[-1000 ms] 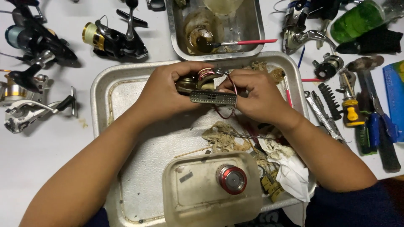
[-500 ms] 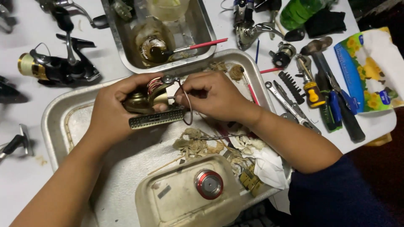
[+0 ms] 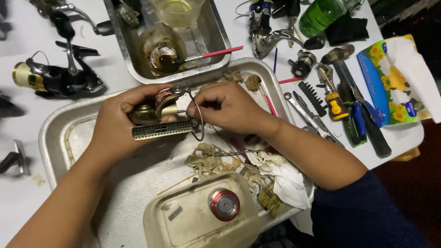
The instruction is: Disassembling, cleaning, and reassembling fishing reel components on a metal tray using various tools.
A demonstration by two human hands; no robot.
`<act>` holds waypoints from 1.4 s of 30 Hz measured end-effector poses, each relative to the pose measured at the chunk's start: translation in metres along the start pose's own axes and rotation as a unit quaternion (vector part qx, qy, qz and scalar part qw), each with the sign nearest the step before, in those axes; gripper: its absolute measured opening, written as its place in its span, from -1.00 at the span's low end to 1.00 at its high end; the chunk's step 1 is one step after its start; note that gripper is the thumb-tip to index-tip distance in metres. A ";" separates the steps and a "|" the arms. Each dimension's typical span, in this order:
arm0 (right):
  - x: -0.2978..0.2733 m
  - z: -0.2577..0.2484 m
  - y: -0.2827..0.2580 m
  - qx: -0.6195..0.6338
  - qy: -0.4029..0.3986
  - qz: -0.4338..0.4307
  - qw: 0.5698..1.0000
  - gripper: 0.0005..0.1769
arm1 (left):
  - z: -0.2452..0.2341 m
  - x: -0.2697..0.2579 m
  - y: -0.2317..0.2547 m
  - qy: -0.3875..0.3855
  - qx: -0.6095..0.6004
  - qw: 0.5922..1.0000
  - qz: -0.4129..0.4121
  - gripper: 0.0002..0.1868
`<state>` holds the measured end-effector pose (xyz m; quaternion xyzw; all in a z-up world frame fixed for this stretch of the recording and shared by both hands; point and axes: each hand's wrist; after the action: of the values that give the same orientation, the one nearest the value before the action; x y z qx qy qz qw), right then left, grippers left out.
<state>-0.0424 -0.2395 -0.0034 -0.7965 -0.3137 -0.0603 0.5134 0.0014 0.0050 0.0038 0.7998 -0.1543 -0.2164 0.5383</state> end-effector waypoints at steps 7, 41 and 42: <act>0.003 -0.003 -0.007 -0.101 0.007 -0.109 0.989 -0.90 | 0.000 0.003 -0.005 0.018 0.018 0.999 0.045 -0.39; 0.000 -0.008 -0.010 0.012 -0.050 0.085 0.995 -0.75 | 0.000 0.002 0.004 -0.014 -0.007 0.999 0.040 -0.41; 0.000 -0.007 -0.010 -0.048 -0.053 0.022 0.997 -0.78 | 0.000 0.002 0.004 -0.010 -0.004 0.999 0.033 -0.41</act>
<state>-0.0459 -0.2430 0.0079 -0.8292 -0.3196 -0.0218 0.4581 0.0028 0.0026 0.0070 0.7900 -0.1851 -0.2070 0.5466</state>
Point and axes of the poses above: each hand's wrist, its own x-axis towards the middle knuckle, its own z-axis out of the palm, y = z × x, and after that the axes turned 15 degrees about -z, right-handed
